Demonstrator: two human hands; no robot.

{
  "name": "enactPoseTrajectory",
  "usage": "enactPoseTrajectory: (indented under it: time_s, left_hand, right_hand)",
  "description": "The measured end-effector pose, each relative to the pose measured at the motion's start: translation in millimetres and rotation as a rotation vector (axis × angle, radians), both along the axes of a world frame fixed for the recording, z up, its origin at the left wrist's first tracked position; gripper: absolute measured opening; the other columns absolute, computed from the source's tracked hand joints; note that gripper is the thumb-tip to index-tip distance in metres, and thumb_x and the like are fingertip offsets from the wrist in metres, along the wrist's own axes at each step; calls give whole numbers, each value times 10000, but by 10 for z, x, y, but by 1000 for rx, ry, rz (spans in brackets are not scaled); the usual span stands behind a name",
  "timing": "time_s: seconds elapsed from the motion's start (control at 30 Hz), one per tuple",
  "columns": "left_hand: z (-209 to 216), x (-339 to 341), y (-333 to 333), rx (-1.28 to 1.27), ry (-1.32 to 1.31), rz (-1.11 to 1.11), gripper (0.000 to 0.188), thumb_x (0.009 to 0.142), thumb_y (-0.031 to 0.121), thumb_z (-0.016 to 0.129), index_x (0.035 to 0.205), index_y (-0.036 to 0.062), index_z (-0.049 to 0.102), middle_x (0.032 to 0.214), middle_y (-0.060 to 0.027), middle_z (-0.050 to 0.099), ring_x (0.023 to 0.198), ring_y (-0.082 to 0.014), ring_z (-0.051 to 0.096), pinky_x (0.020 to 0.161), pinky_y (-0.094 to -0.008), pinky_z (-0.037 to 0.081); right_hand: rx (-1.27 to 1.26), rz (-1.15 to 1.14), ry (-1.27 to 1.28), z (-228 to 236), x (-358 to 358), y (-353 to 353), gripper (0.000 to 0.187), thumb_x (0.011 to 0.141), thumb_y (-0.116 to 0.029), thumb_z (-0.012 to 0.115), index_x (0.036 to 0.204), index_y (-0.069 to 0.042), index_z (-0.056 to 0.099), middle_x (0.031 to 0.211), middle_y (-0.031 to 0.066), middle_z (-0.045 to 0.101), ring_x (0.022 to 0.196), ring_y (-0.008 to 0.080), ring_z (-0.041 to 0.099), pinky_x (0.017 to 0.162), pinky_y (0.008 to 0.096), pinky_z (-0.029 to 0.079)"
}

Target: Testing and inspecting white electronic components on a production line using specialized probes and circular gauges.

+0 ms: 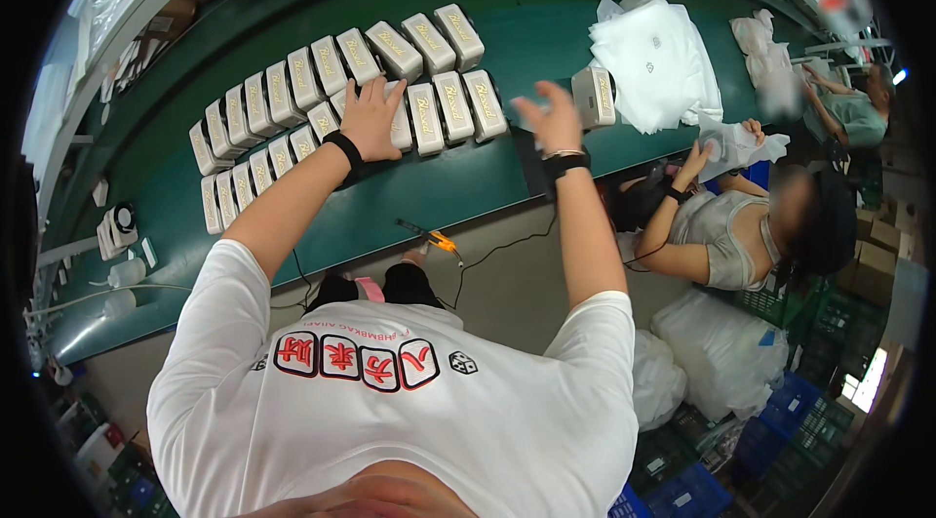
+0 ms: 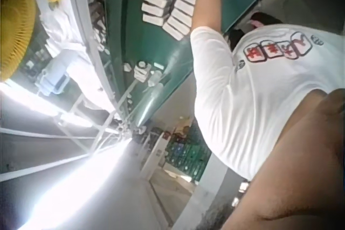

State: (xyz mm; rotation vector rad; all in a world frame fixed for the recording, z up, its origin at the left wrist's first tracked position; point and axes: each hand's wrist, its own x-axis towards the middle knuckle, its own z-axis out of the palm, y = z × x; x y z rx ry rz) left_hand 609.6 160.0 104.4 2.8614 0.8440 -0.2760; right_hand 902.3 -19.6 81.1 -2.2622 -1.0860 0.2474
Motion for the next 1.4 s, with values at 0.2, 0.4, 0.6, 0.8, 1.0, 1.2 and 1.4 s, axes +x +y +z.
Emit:
enactPoseTrajectory:
  time_s: [0.2,0.4,0.6,0.8,1.0,1.2,1.4]
  left_hand:
    - [-20,-14,-156,-58,-122,-60,1178,499,393,814,1499,88,272,1357,-269,395,1322,-414,352,1153,-583,195]
    - [-69,130,-252,-83,-240,-90,1123,495,368,806,1469,80,327,1339,-287,401,1303,-449,354,1148,-547,234]
    - [-169,696,-463,-180,-490,-104,1034,504,353,809,1415,65,414,1327,-297,409,1271,-471,371,1132,-487,289]
    - [-421,1147,-675,-206,-574,-53,1047,512,341,821,1427,71,390,1383,-310,374,1307,-477,350,1124,-502,305]
    - [-226,693,-765,-279,-725,-97,957,634,310,858,1430,71,384,1465,-312,304,1363,-483,306,1136,-512,296]
    - [285,-971,-360,-259,-587,-15,988,596,317,892,1421,84,401,1473,-293,308,1399,-469,273,1148,-559,241]
    - [125,-1764,25,-43,-216,185,1287,473,452,923,1513,105,250,1517,-303,250,1431,-444,235,1157,-606,154]
  right_hand:
    - [-43,-18,579,-58,-686,187,609,784,-321,816,1224,36,594,1132,154,678,1024,204,647,873,322,500]
    - [128,-26,673,-327,-515,-6,552,774,-272,808,1196,29,620,991,130,718,880,191,681,803,295,518]
    - [278,-151,704,-263,-72,-291,513,770,-253,798,1135,65,625,1024,158,707,893,177,669,799,309,516]
    - [-183,-366,131,54,288,-284,658,737,-378,821,1168,56,577,1090,243,658,959,336,654,859,390,504]
    - [186,-202,-479,-63,10,-409,443,834,-244,753,1152,20,592,1015,203,674,930,399,642,876,444,494]
    - [94,139,145,524,-816,-193,339,871,-157,716,1150,4,608,1008,117,685,969,230,651,878,344,495]
    - [-357,649,405,681,-1552,839,629,804,-379,777,1231,40,581,1130,151,674,1067,243,635,924,336,488]
